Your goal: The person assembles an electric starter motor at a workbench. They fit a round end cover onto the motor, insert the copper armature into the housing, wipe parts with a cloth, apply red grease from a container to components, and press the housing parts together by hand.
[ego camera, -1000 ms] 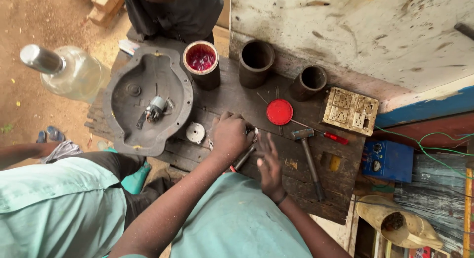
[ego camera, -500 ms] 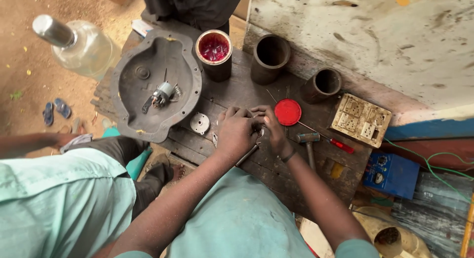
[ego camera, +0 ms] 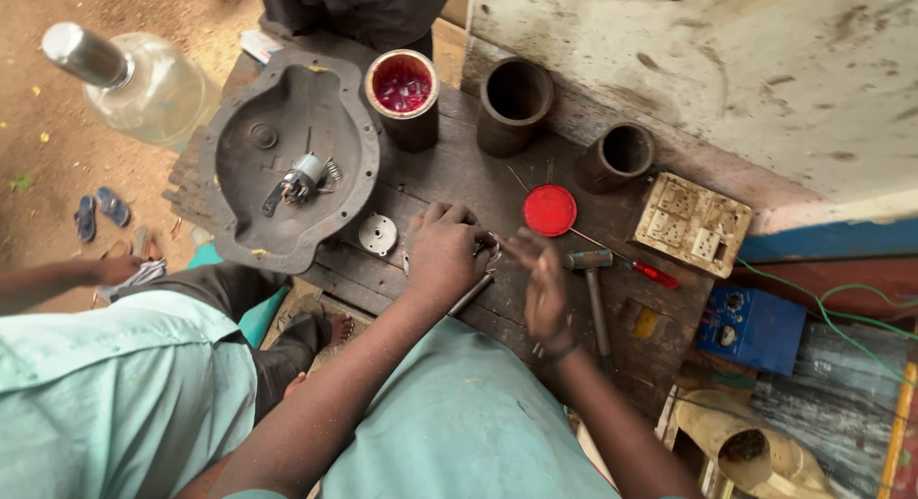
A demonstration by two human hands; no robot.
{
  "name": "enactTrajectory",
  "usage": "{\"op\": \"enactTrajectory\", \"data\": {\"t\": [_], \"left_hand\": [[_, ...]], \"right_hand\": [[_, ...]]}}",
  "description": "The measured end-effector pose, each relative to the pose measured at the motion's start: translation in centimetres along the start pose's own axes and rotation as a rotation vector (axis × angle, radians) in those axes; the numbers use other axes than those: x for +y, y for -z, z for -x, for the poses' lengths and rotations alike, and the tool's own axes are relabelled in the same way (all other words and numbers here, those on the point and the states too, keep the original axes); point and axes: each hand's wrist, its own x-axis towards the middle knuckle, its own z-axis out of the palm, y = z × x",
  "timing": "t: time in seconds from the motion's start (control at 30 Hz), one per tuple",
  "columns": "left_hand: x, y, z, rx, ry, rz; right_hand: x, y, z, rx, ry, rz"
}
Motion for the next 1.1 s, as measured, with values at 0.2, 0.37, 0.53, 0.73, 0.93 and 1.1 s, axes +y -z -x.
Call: {"op": "enactTrajectory", "data": {"t": [0.2,0.37,0.53,0.73,0.93,1.1], "left_hand": [[-0.4,-0.1,0.1,0.009,-0.03,0.053],[-0.4,0.3,-0.3,-0.03,-0.023,0.02],[-0.7,-0.1,-0.3,-0.029,-0.027,0.023],[-0.7,0.0,-0.3,-0.005,-0.06,0.049],[-0.7,0.1,-0.3,-0.037,-0.053,0.03],[-0.8,-0.1,-0.3,-0.07,-0.043,0.024]], "right_hand": [[0.3,-2.7,3.0,0.121,-0.009,-0.207],[-1.1,-4.6,4.6,0.072,0.103,-0.085],[0.6,-2.4,5.2,0.006,0.209,0.33],[0.7,-0.8,3.5,-0.042,0.526,1.213],[0.0,-1.7,2.2,0.091,0.34,0.832],[0.1,-1.6,-0.8,0.138,0.058,0.235]]}}
